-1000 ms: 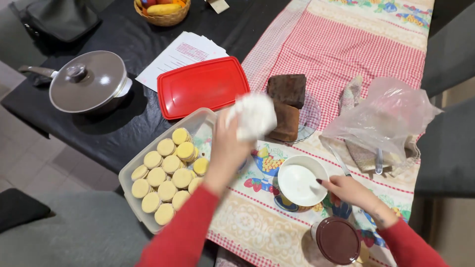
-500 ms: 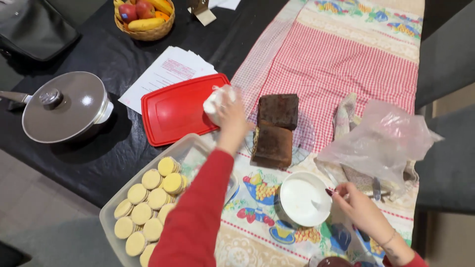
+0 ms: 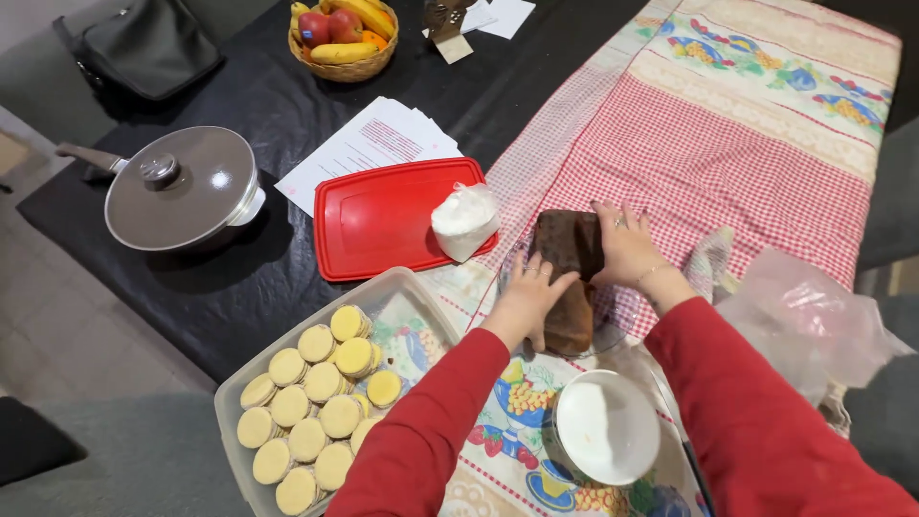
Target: The person slices a chocolate chip cake into several pieces using a knife.
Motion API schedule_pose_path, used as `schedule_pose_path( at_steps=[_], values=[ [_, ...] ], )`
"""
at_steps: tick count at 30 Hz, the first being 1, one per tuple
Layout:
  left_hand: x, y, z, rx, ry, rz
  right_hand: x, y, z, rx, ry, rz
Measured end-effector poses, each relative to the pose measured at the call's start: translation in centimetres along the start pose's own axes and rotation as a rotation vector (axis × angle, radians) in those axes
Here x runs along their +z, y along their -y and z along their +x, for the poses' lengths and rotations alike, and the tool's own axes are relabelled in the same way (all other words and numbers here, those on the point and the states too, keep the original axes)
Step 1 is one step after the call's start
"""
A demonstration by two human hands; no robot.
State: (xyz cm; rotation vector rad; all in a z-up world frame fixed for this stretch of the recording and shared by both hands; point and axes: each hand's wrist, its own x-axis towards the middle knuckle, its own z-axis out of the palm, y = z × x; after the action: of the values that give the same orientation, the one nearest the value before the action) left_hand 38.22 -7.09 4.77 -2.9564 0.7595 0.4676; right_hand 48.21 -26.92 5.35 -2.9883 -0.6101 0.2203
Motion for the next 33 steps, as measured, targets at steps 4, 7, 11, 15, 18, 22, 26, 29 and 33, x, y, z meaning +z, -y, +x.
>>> schedule_pose_path(
  at_steps=[4, 7, 11, 15, 18, 22, 26, 29, 33],
  values=[
    [1.4, -0.3, 1.7, 0.032, 0.015, -0.031, 0.5, -0.7, 2.4, -0.043, 0.099, -0.060],
    [1.6, 0.2, 1.9, 0.036, 0.091, -0.082, 0.5, -1.0, 3.0, -0.030, 0.145, -0.031],
    [0.4, 0.1, 1.5, 0.069, 0.127, -0.095, 0.4, -2.0, 2.6, -0.015, 0.146, 0.093],
    [0.0, 0.2, 0.4, 0.089, 0.156, -0.104, 0.4, -2.2, 2.0, -0.043, 0.155, 0.008],
    [-4.5, 0.9, -3.5, 0.053, 0.186, -0.062, -0.2, -1.5, 0.4, -0.051, 0.199, 0.005],
    [-8.3, 6.3, -6.6, -0.077, -0.005, -0.218, 0.9, -1.3, -3.9, -0.094, 0.169, 0.017],
    [-7.9, 16.8, -5.7, -0.505, -0.328, -0.217, -2.1, 2.5, -14.8, -0.113, -0.122, 0.235],
    [-4.7, 22.8, -5.2, -0.723, -0.451, -0.288, 0.0, 1.9, -25.1, 0.210, 0.016, 0.332],
    [-0.8, 26.1, -2.5, -0.886, -0.322, -0.233, 4.5, 0.9, -30.4, 0.761, 0.361, 0.657]
  ],
)
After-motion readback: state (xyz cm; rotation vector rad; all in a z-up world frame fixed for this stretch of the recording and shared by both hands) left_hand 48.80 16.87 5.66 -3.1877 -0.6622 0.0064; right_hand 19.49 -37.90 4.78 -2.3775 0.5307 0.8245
